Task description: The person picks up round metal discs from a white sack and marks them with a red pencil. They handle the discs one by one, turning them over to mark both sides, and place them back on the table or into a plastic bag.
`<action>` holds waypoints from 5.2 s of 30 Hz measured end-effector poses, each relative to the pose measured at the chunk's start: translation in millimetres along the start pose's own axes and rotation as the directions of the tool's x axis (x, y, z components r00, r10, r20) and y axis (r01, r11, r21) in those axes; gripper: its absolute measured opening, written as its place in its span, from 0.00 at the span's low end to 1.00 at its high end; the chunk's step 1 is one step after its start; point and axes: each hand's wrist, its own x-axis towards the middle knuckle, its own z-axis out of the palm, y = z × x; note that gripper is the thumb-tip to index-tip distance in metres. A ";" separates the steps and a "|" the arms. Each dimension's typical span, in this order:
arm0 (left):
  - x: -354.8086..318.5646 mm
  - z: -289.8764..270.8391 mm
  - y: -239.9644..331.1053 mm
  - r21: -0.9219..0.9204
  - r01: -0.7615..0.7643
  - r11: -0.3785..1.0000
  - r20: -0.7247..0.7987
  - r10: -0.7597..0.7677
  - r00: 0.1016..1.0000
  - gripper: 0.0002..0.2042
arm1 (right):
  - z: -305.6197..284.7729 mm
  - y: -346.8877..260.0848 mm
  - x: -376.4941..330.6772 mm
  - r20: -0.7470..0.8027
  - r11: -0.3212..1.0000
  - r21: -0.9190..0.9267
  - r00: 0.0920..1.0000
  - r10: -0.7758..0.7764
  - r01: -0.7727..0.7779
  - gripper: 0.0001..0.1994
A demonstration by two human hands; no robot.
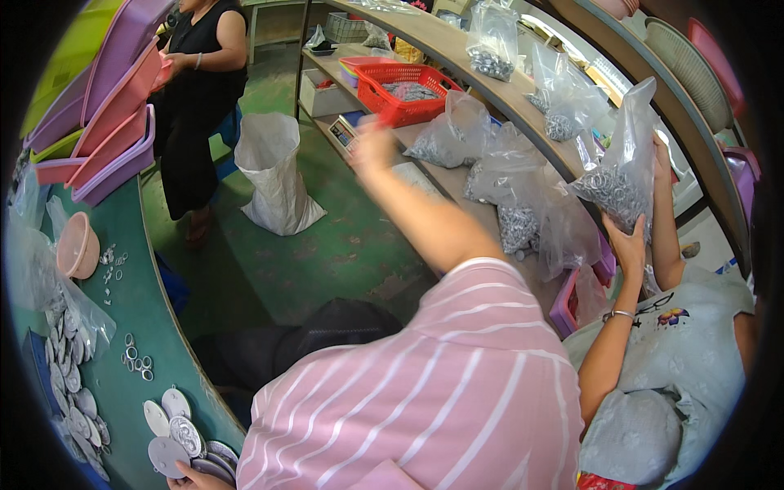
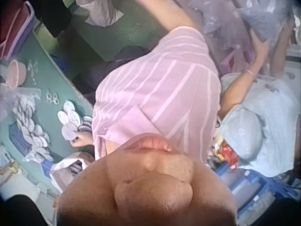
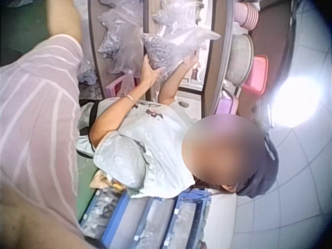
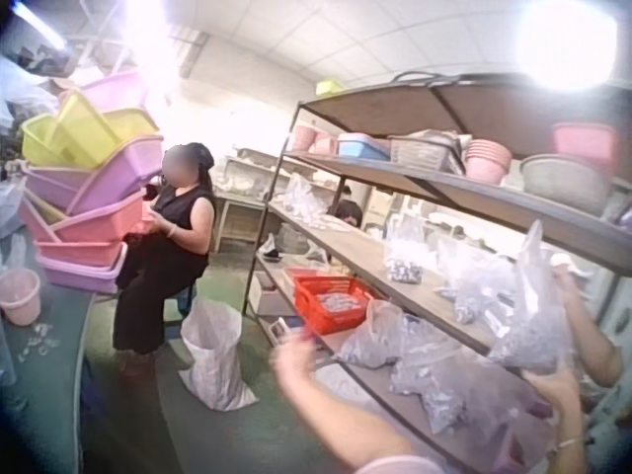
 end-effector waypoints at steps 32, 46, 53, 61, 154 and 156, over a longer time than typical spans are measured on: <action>3.2 8.9 2.9 -0.023 0.112 0.993 0.043 -0.111 0.993 0.20 | -231.4 -136.1 154.9 -0.678 0.953 0.140 0.728 -0.104 0.267 0.16; 16.9 -2.2 24.3 -0.336 0.281 0.899 0.110 -0.258 0.960 0.14 | 100.2 16.5 -188.3 0.969 0.946 -0.239 -0.111 0.219 -0.219 0.10; 4.6 -0.2 104.7 -0.500 0.168 0.850 0.000 -0.194 0.981 0.13 | 146.3 13.9 -360.7 0.891 0.949 0.211 -0.353 -0.285 -0.235 0.24; -28.5 -29.8 101.2 -0.700 0.124 0.703 -0.027 -0.199 0.980 0.12 | 133.4 5.9 -418.7 0.863 0.933 0.061 -0.451 -0.227 -0.354 0.20; -39.0 -56.6 89.8 -0.112 0.195 0.974 -0.155 -0.211 0.965 0.13 | 134.8 57.2 -447.8 0.782 0.884 -0.009 -0.554 -0.285 -0.467 0.18; -42.2 -62.3 87.9 -0.063 0.185 0.981 -0.067 -0.189 0.980 0.12 | 136.6 54.0 -446.7 0.803 0.865 -0.089 -0.550 -0.232 -0.494 0.18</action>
